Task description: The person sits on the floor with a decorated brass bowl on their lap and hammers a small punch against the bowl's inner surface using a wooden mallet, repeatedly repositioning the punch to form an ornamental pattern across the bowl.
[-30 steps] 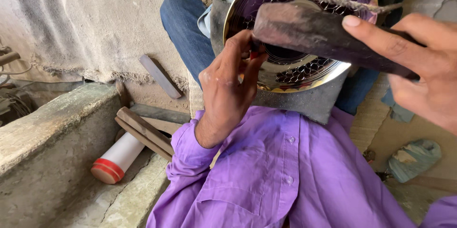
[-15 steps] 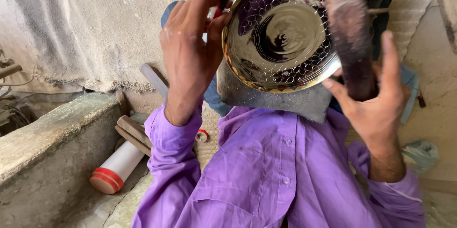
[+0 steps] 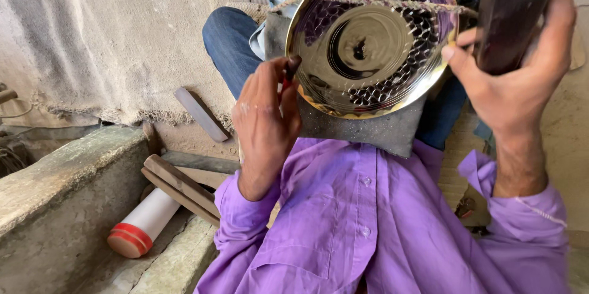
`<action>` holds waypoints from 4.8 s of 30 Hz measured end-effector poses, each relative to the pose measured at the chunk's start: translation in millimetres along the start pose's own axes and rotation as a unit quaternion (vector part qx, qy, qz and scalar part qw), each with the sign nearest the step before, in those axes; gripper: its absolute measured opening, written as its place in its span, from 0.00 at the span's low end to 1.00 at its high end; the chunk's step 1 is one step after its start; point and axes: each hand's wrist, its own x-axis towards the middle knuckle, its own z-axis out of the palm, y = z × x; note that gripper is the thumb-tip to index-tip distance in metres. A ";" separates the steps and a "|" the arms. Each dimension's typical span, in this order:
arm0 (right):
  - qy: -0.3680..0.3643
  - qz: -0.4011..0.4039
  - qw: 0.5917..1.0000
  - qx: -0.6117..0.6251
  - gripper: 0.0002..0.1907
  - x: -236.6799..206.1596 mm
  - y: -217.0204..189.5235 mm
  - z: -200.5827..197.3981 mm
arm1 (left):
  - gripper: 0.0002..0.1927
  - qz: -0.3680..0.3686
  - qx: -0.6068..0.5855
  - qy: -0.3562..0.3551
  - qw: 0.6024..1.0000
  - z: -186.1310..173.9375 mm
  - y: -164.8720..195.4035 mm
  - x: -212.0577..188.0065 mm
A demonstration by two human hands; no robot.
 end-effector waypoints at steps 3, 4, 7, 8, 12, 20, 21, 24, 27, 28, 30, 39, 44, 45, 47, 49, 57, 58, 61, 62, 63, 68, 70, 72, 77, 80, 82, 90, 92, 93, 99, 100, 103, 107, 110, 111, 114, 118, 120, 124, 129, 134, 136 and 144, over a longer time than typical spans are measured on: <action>-0.004 -0.037 0.999 -0.020 0.45 8.9 8.0 -2.5 | 0.15 -0.061 -0.069 -0.054 0.994 -2.9 -2.9 1.6; -0.002 -0.039 0.999 -0.025 0.44 8.0 8.2 -1.6 | 0.16 -0.080 -0.088 -0.075 0.990 -5.6 -5.0 5.2; 0.008 -0.019 1.000 -0.022 0.44 -4.3 2.2 6.8 | 0.15 -0.048 -0.042 -0.036 0.997 -10.9 -11.0 22.8; 0.013 -0.004 1.000 -0.016 0.44 -10.8 -1.5 10.2 | 0.16 -0.013 -0.020 -0.020 1.000 -11.9 -12.5 29.6; 0.013 0.065 0.998 0.022 0.46 -35.3 -15.1 28.5 | 0.16 0.076 0.058 0.017 0.995 -10.9 -12.8 44.1; -0.002 0.007 0.999 0.038 0.44 -4.2 1.2 5.5 | 0.14 0.004 0.019 -0.005 1.000 -1.9 -3.4 10.2; -0.009 -0.009 0.999 0.035 0.43 2.2 4.8 2.0 | 0.15 -0.007 0.004 -0.012 1.000 -0.5 -1.2 4.7; -0.019 -0.020 0.998 0.062 0.43 14.0 15.0 -4.5 | 0.15 -0.026 -0.015 -0.018 0.999 0.3 2.6 -4.9; -0.001 -0.002 0.998 0.065 0.38 11.7 21.2 -3.4 | 0.13 -0.028 -0.016 0.020 0.999 -2.9 3.5 -9.0; 0.019 0.000 0.998 0.062 0.37 8.4 22.7 0.3 | 0.12 -0.025 -0.016 0.037 0.999 -3.8 3.1 -9.4; 0.067 -0.004 0.996 0.059 0.36 0.4 24.7 9.6 | 0.12 -0.001 -0.099 0.064 0.993 -2.6 3.4 -9.7; 0.063 0.147 0.979 0.123 0.31 -47.5 21.5 21.8 | 0.24 -0.025 -0.414 -0.077 0.906 68.1 30.1 6.1; 0.011 0.132 0.986 0.104 0.30 -48.1 21.2 -16.1 | 0.25 -0.014 -0.412 -0.073 0.908 87.4 30.4 12.7; -0.003 0.120 0.989 0.089 0.31 -44.7 19.8 -25.2 | 0.25 -0.007 -0.416 -0.068 0.907 88.6 30.8 11.5; -0.029 0.093 0.994 0.055 0.32 -35.2 15.2 -44.1 | 0.27 -0.041 -0.390 -0.091 0.915 90.3 30.4 11.3; -0.046 0.084 0.995 0.040 0.30 -27.9 8.7 -61.8 | 0.27 -0.029 -0.383 -0.097 0.918 90.8 29.8 10.1; -0.124 0.185 0.971 -0.085 0.11 -16.2 14.0 -108.3 | 0.24 0.019 -0.414 -0.096 0.905 91.5 26.7 10.5; -0.130 0.200 0.967 -0.085 0.11 -13.7 16.8 -112.9 | 0.25 0.021 -0.407 -0.095 0.908 91.5 27.0 10.8; -0.160 0.230 0.954 -0.106 0.14 -3.3 15.5 -120.9 | 0.26 0.023 -0.393 -0.090 0.915 90.5 28.2 11.6; -0.169 0.252 0.947 -0.102 0.15 1.8 11.2 -121.3 | 0.27 0.021 -0.393 -0.089 0.915 89.9 28.8 11.7; -0.167 0.258 0.946 -0.101 0.14 6.1 5.6 -117.7 | 0.27 0.018 -0.393 -0.089 0.915 89.2 29.5 11.6; -0.262 0.006 0.931 -0.255 0.29 40.1 -31.8 -105.3 | 0.21 -0.007 -0.374 -0.140 0.917 86.6 29.1 15.4; -0.297 -0.067 0.906 -0.296 0.39 45.8 -40.2 -103.1 | 0.22 0.026 -0.362 -0.148 0.920 86.8 27.2 19.3; -0.258 0.026 0.935 -0.243 0.44 43.5 -42.1 -100.5 | 0.25 0.088 -0.365 -0.139 0.916 86.6 25.1 21.8; -0.250 -0.010 0.921 -0.298 0.46 23.1 -44.0 -98.3 | 0.27 0.153 -0.336 -0.182 0.911 85.8 19.4 31.7; -0.263 -0.003 0.906 -0.332 0.46 11.0 -55.5 -97.4 | 0.27 0.172 -0.317 -0.239 0.902 87.7 18.5 38.6; -0.232 0.025 0.927 -0.293 0.43 0.6 -62.7 -92.7 | 0.26 0.199 -0.332 -0.268 0.882 88.9 16.9 45.9; -0.139 -0.023 0.934 -0.329 0.44 -47.0 -30.6 -84.4 | 0.27 0.236 -0.347 -0.270 0.867 87.5 11.7 57.0; -0.115 -0.037 0.939 -0.323 0.42 -62.6 -14.5 -92.6 | 0.27 0.260 -0.341 -0.267 0.863 88.5 11.3 57.2; -0.102 -0.045 0.940 -0.321 0.41 -70.7 -6.6 -97.0 | 0.27 0.273 -0.338 -0.265 0.861 89.6 11.3 57.7; -0.058 0.170 0.978 -0.103 0.12 -102.0 8.9 -109.4 | 0.25 0.277 -0.346 -0.301 0.844 93.2 10.5 61.9; -0.057 0.176 0.978 -0.100 0.10 -98.9 6.0 -109.1 | 0.24 0.278 -0.350 -0.304 0.842 93.0 10.3 61.8; -0.090 0.099 0.974 -0.183 0.12 -79.8 -11.3 -104.9 | 0.24 0.286 -0.337 -0.303 0.844 92.4 9.5 61.9; -0.097 0.095 0.977 -0.167 0.39 -49.7 -30.4 -89.3 | 0.24 0.294 -0.324 -0.266 0.859 90.1 9.2 58.8; -0.174 0.055 0.956 -0.230 0.46 -30.9 -35.1 -88.0 | 0.28 0.253 -0.329 -0.248 0.875 86.6 11.6 49.4; -0.187 0.055 0.953 -0.233 0.47 -27.1 -35.4 -87.3 | 0.30 0.235 -0.327 -0.245 0.882 86.9 13.5 46.6; -0.188 0.130 0.961 -0.157 0.48 -13.5 -33.3 -89.0 | 0.29 0.189 -0.273 -0.191 0.924 82.8 16.4 33.3; -0.259 0.081 0.938 -0.215 0.49 10.4 -34.0 -92.5 | 0.29 0.122 -0.284 -0.114 0.944 85.7 23.4 18.6; -0.178 0.135 0.969 -0.110 0.48 19.4 -33.4 -81.6 | 0.26 0.070 -0.291 -0.074 0.951 87.4 28.5 9.1; -0.384 0.020 0.857 -0.342 0.49 63.0 -28.9 -88.3 | 0.25 -0.009 -0.296 -0.021 0.955 91.1 36.8 -2.0; -0.429 -0.037 0.835 -0.343 0.52 86.4 -22.9 -87.4 | 0.18 -0.071 -0.365 -0.013 0.928 88.4 42.8 -6.2; -0.411 0.000 0.861 -0.299 0.49 86.9 -23.9 -87.3 | 0.24 -0.101 -0.317 -0.019 0.943 88.8 42.3 -1.7; -0.397 0.009 0.864 -0.310 0.49 83.4 -23.8 -89.7 | 0.24 -0.073 -0.322 -0.030 0.943 88.1 40.1 0.1; -0.225 0.054 0.948 -0.220 0.44 13.7 -19.9 -96.1 | 0.27 0.103 -0.317 -0.133 0.933 82.2 24.2 19.0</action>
